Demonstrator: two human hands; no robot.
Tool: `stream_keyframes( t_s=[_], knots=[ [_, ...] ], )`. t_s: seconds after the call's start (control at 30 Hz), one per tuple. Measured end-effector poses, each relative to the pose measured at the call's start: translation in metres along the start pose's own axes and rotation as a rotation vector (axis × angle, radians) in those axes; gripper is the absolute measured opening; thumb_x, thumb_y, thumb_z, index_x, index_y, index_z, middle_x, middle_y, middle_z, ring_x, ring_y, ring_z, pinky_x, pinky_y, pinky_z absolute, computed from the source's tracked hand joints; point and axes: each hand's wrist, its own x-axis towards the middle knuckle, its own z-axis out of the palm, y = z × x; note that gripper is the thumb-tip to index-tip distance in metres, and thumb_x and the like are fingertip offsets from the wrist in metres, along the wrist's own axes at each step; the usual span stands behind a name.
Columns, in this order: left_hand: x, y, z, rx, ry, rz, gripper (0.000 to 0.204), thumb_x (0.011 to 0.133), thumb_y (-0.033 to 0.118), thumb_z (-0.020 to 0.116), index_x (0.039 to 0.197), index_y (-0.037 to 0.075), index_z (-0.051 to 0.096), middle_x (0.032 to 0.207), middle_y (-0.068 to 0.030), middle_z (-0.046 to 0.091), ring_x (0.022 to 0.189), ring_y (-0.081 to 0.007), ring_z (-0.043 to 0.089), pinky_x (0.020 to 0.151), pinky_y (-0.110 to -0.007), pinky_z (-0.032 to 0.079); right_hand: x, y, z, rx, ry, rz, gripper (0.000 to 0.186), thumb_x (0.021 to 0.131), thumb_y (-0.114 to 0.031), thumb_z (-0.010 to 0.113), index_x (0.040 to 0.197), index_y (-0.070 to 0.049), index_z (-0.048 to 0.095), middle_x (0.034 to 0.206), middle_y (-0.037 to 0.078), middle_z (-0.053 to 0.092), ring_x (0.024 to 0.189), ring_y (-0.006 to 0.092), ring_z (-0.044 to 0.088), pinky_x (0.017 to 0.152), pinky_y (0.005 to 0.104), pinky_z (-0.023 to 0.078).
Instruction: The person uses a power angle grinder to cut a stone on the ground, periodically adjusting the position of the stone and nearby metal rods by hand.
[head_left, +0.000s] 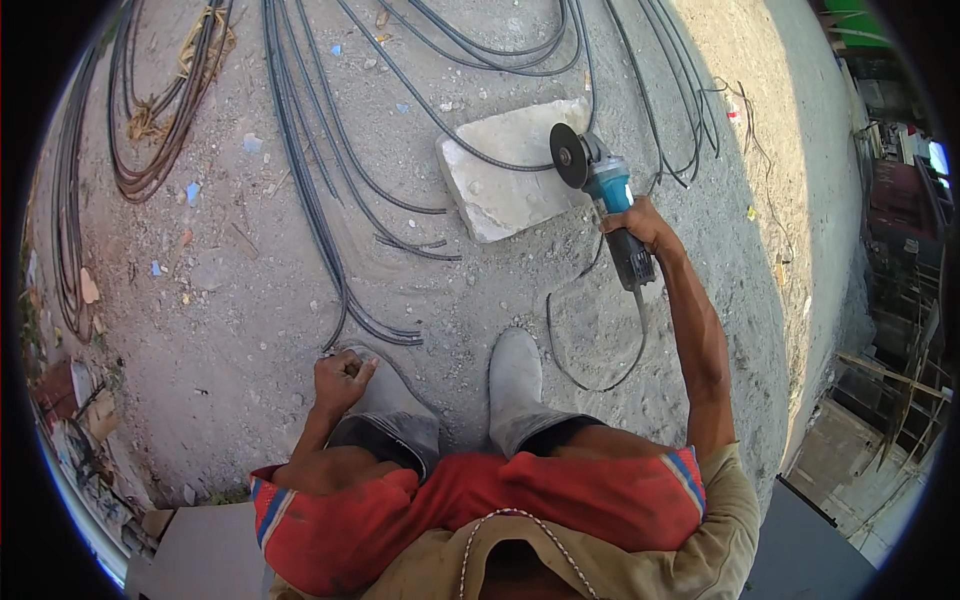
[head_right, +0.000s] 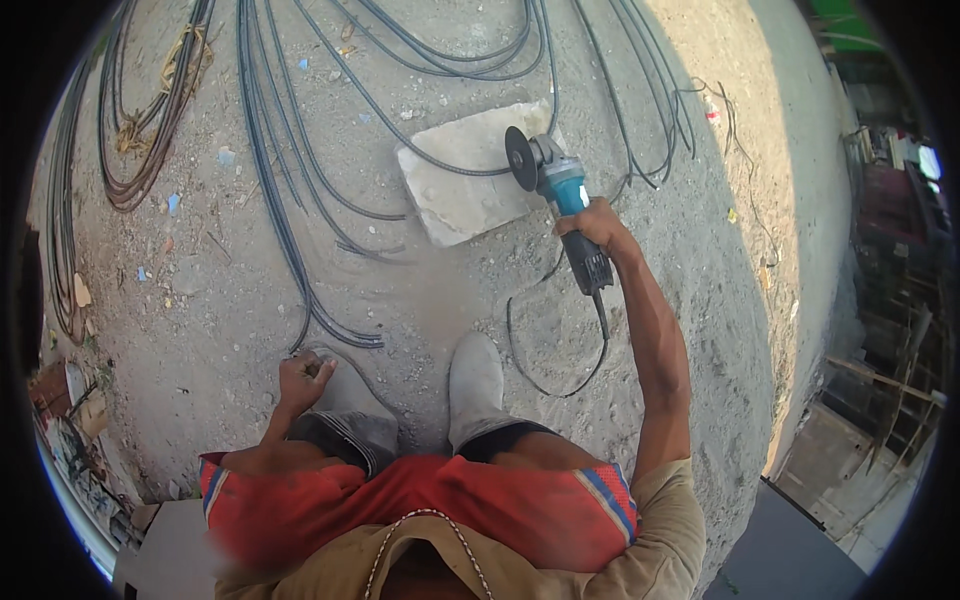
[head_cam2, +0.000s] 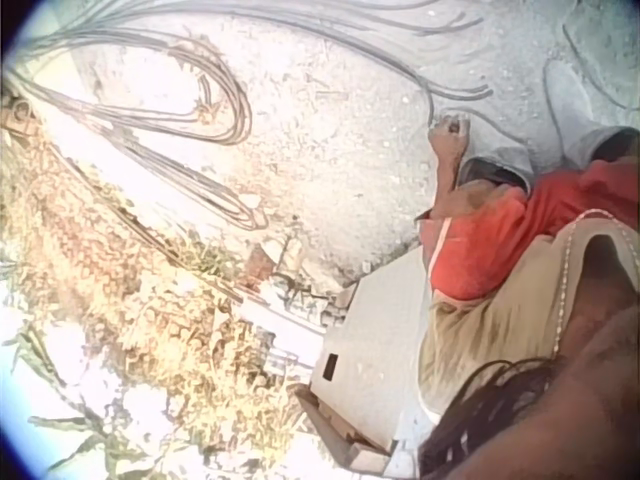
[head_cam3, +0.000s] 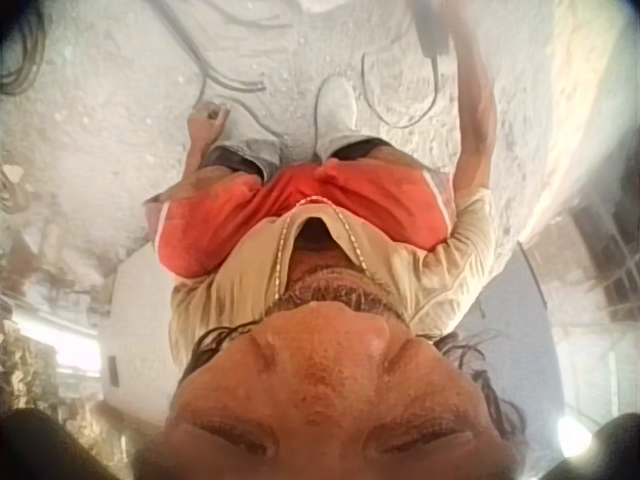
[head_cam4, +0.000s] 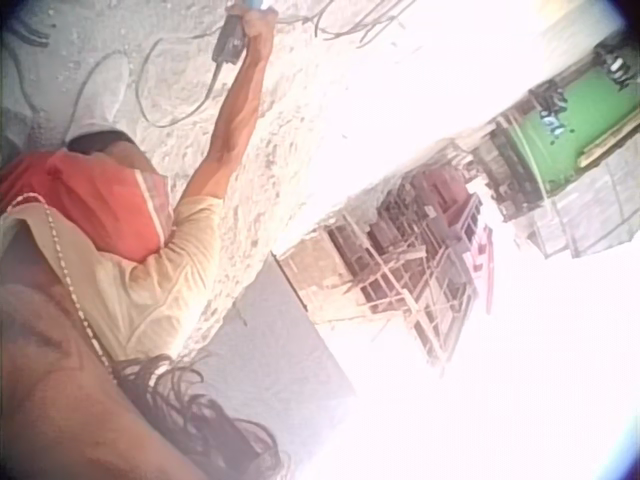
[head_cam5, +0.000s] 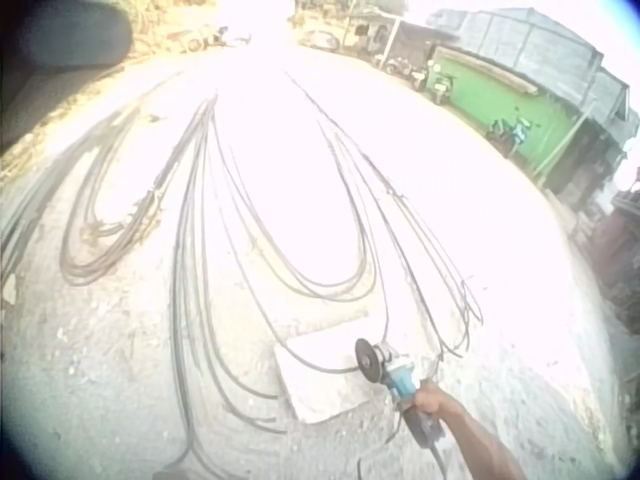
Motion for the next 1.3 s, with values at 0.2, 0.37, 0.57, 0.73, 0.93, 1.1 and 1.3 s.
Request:
stream_keyframes(
  t_s=[0.2,0.37,0.57,0.73,0.93,1.1,1.3],
  knots=[
    [-0.003,-0.004,0.002,-0.032,-0.002,-0.009,0.036,0.074,0.018,0.076,0.055,0.003,0.05,0.046,-0.0077,0.048,0.041,-0.0124,0.043,0.042,-0.031,0.034,-0.002,-0.001,0.001,0.059,0.004,-0.047,0.034,0.052,-0.021,0.079,0.072,0.004,0.066,0.066,0.011,0.063,0.053,0.0183,0.059,0.049,0.0316,0.047],
    [-0.002,0.0,0.001,-0.046,0.011,-0.005,0.036,0.074,0.018,0.076,0.054,0.003,0.05,0.046,-0.0067,0.048,0.041,-0.0113,0.042,0.042,-0.03,0.034,0.003,0.002,0.001,-0.028,0.01,-0.018,0.031,0.055,-0.02,0.077,0.073,0.003,0.065,0.066,0.01,0.063,0.052,0.0175,0.058,0.049,0.0317,0.046],
    [-0.003,-0.003,0.004,-0.04,0.039,0.01,0.035,0.073,0.016,0.077,0.054,0.003,0.05,0.045,-0.0055,0.048,0.041,-0.0109,0.041,0.041,-0.029,0.034,-0.003,-0.004,0.005,0.055,0.0,0.0,0.028,0.056,-0.018,0.077,0.071,0.003,0.066,0.065,0.009,0.063,0.054,0.017,0.058,0.049,0.0313,0.046],
    [-0.003,-0.003,0.004,-0.051,0.045,0.039,0.035,0.071,0.015,0.078,0.054,0.004,0.05,0.045,-0.0051,0.048,0.041,-0.0107,0.042,0.041,-0.029,0.034,-0.005,-0.006,0.005,0.064,-0.011,-0.011,0.029,0.056,-0.018,0.077,0.07,0.004,0.066,0.065,0.009,0.063,0.053,0.0176,0.058,0.049,0.0313,0.046],
    [-0.006,-0.004,0.005,-0.056,0.051,0.028,0.032,0.069,0.014,0.078,0.054,0.005,0.051,0.045,-0.0049,0.048,0.04,-0.0106,0.043,0.042,-0.028,0.035,-0.007,0.0,-0.001,-0.012,-0.013,-0.044,0.029,0.055,-0.02,0.076,0.069,0.003,0.066,0.066,0.01,0.063,0.054,0.0176,0.059,0.049,0.0316,0.046],
    [-0.008,-0.005,0.006,-0.036,0.042,-0.013,0.033,0.067,0.022,0.08,0.055,0.006,0.053,0.048,-0.0066,0.054,0.041,-0.0183,0.053,0.043,-0.031,0.042,-0.014,0.005,0.0,0.03,-0.034,-0.022,0.028,0.055,-0.019,0.076,0.068,0.004,0.065,0.064,0.01,0.063,0.052,0.0174,0.059,0.048,0.0315,0.045],
    [-0.013,-0.014,0.013,-0.025,0.105,0.024,0.033,0.064,0.022,0.081,0.055,0.009,0.052,0.047,-0.0055,0.053,0.041,-0.019,0.054,0.043,-0.031,0.042,-0.014,0.014,-0.001,0.03,-0.09,0.084,0.021,0.06,-0.013,0.075,0.071,0.001,0.064,0.066,0.008,0.062,0.056,0.0172,0.058,0.053,0.0318,0.046]
  ],
)
